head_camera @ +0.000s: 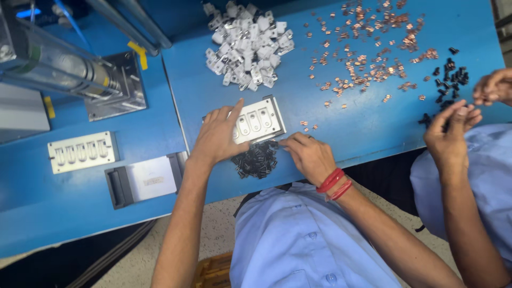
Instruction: The person repeatedly picks up small white plastic housings and copper-colored metal terminals, then uses a black-handled tool to press-fit the terminals into the housings. Completed assemblies are placed into a white tray. A second person works alongside on similar parts.
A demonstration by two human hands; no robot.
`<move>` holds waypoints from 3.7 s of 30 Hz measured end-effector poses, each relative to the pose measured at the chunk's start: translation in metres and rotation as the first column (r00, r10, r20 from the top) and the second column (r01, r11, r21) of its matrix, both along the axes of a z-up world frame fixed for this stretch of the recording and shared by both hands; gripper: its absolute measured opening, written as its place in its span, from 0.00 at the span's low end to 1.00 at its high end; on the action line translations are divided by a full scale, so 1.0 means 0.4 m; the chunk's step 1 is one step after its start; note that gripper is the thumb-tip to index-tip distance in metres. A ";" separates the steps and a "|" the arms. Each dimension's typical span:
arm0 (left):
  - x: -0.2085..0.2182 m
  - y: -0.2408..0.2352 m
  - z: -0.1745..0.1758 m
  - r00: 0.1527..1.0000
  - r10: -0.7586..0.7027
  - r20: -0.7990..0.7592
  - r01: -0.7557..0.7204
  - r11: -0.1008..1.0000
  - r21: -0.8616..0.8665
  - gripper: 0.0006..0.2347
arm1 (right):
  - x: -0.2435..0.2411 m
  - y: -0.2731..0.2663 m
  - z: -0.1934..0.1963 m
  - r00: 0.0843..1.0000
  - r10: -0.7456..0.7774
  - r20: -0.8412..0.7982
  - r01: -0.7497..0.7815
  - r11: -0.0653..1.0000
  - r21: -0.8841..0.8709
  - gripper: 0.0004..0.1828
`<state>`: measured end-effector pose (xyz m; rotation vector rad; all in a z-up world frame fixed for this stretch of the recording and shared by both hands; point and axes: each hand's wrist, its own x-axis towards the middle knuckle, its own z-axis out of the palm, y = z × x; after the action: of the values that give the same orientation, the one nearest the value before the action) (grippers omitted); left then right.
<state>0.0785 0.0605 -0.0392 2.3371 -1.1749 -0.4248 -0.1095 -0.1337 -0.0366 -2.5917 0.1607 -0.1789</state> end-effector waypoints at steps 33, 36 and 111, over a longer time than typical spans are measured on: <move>-0.347 -0.018 -0.115 0.151 0.151 -0.977 -0.868 0.494 -0.058 0.09 | -0.043 -0.097 -0.083 0.980 -0.200 0.000 0.198 0.971 0.134 0.11; -0.340 -0.028 -0.136 0.123 0.031 -0.992 -0.840 0.536 -0.087 0.08 | -0.053 -0.100 -0.070 0.981 -0.195 -0.020 0.190 0.918 0.347 0.10; -0.337 -0.059 0.111 0.685 0.320 -0.655 -0.531 0.834 -0.148 0.13 | -0.085 -0.025 0.089 0.990 0.081 0.112 -0.121 0.898 0.422 0.10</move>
<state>-0.0561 0.0370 0.0051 1.8666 -0.3208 -0.6800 -0.1433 -0.1439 -0.0010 -2.1404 0.0256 -0.1995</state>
